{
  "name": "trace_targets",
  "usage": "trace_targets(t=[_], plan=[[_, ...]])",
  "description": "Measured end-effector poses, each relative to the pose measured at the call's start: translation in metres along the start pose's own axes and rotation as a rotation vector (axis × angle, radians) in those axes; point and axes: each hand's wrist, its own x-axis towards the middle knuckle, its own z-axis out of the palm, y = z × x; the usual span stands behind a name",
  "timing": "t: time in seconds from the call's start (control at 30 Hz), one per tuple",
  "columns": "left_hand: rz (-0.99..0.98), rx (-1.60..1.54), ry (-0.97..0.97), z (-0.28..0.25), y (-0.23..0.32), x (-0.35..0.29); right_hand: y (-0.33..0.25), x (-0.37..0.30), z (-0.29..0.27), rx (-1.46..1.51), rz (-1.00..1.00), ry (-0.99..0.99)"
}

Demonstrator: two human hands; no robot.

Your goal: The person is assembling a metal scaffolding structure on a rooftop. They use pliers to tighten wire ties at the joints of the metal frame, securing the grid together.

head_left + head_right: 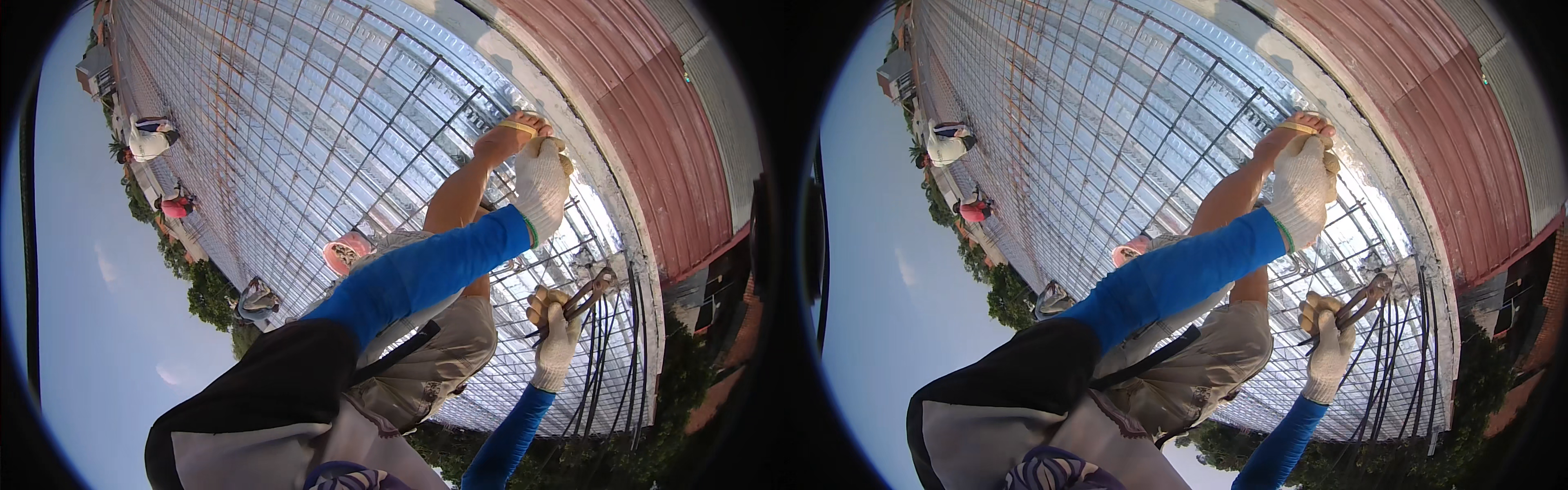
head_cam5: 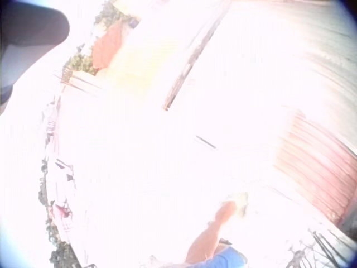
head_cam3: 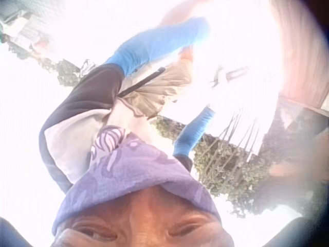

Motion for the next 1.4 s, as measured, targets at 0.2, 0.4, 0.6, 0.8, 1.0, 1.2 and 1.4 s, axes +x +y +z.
trace_targets(t=[0.2,0.4,0.6,0.8,1.0,1.2,1.4], plan=[[-0.027,-0.106,0.02,-0.043,0.045,-0.028,-0.016,-0.024,0.027,-0.644,-0.184,0.151],[0.121,-0.026,0.202,-0.084,0.069,-0.113,-0.066,-0.064,0.054,-1.009,-0.585,0.156],[0.086,-0.179,0.131,-0.104,0.089,-0.173,-0.068,-0.109,0.083,-1.115,-0.492,-0.003],[0.112,-0.369,0.132,-0.12,0.146,-0.18,-0.068,-0.16,0.135,-0.746,-0.29,-0.224],[0.187,-0.654,0.113,-0.172,0.187,-0.123,-0.099,-0.176,0.215,-0.84,-0.182,-0.131],[0.15,-0.844,0.161,-0.246,0.3,-0.084,-0.1,-0.159,0.334,-0.79,0.026,-0.08],[0.006,-1.048,0.224,-0.329,0.386,-0.074,-0.091,-0.187,0.453,-0.817,0.342,-0.46]])
